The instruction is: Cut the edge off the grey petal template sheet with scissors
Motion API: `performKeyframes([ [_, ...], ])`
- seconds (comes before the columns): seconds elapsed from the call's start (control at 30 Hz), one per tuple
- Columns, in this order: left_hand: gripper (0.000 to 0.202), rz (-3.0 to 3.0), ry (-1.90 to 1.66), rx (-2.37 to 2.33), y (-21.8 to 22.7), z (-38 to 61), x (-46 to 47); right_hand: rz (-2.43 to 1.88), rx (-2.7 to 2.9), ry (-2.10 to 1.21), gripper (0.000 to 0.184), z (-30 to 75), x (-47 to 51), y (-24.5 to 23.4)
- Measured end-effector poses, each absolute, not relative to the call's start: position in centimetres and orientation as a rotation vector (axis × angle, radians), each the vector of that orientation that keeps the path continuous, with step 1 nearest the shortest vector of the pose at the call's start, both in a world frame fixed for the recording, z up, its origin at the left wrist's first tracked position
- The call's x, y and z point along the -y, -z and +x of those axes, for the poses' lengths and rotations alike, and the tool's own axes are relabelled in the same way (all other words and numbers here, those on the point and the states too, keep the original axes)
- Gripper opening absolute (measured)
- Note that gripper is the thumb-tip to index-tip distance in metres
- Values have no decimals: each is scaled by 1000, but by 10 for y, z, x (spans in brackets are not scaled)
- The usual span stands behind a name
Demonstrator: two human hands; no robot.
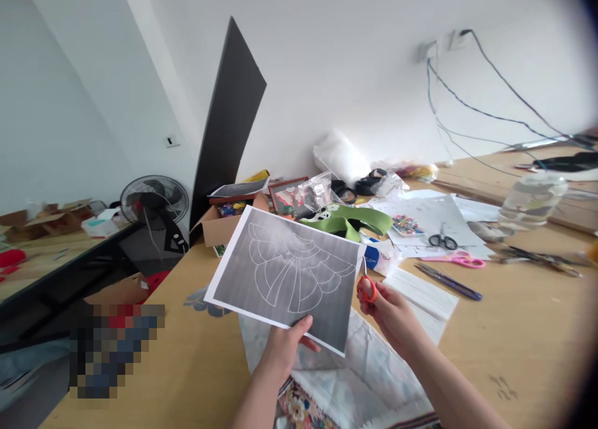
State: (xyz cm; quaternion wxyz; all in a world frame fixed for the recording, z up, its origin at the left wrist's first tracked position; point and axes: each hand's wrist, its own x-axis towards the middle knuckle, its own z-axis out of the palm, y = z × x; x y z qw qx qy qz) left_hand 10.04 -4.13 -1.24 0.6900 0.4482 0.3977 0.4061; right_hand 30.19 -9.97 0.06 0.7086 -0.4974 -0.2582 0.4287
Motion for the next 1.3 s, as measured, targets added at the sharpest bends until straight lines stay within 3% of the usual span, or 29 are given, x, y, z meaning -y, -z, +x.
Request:
performKeyframes([
  [0.43, 24, 1103, -1182, -1079, -3, 71, 13, -1020, 521, -844, 43, 312, 102, 1],
  [0.6, 33, 1187, -1302, -1107, -18, 63, 15, -1051, 522, -824, 47, 308, 103, -5],
  [0.8, 25, 1396, -1195, -1006, -31, 54, 23, -1075, 550, -649, 44, 317, 99, 8],
  [0.93, 37, 1552, -1067, -872, -44, 42, 18, -1033, 639, -575, 35, 325, 101, 8],
  [1.07, 34, 1542, -822, -767, -50, 35, 8, -887, 671, -698, 34, 321, 107, -6],
  [1.3, 35, 1262, -810, -761, -24, 40, 4, -963, 694, -878, 41, 308, 111, -9],
])
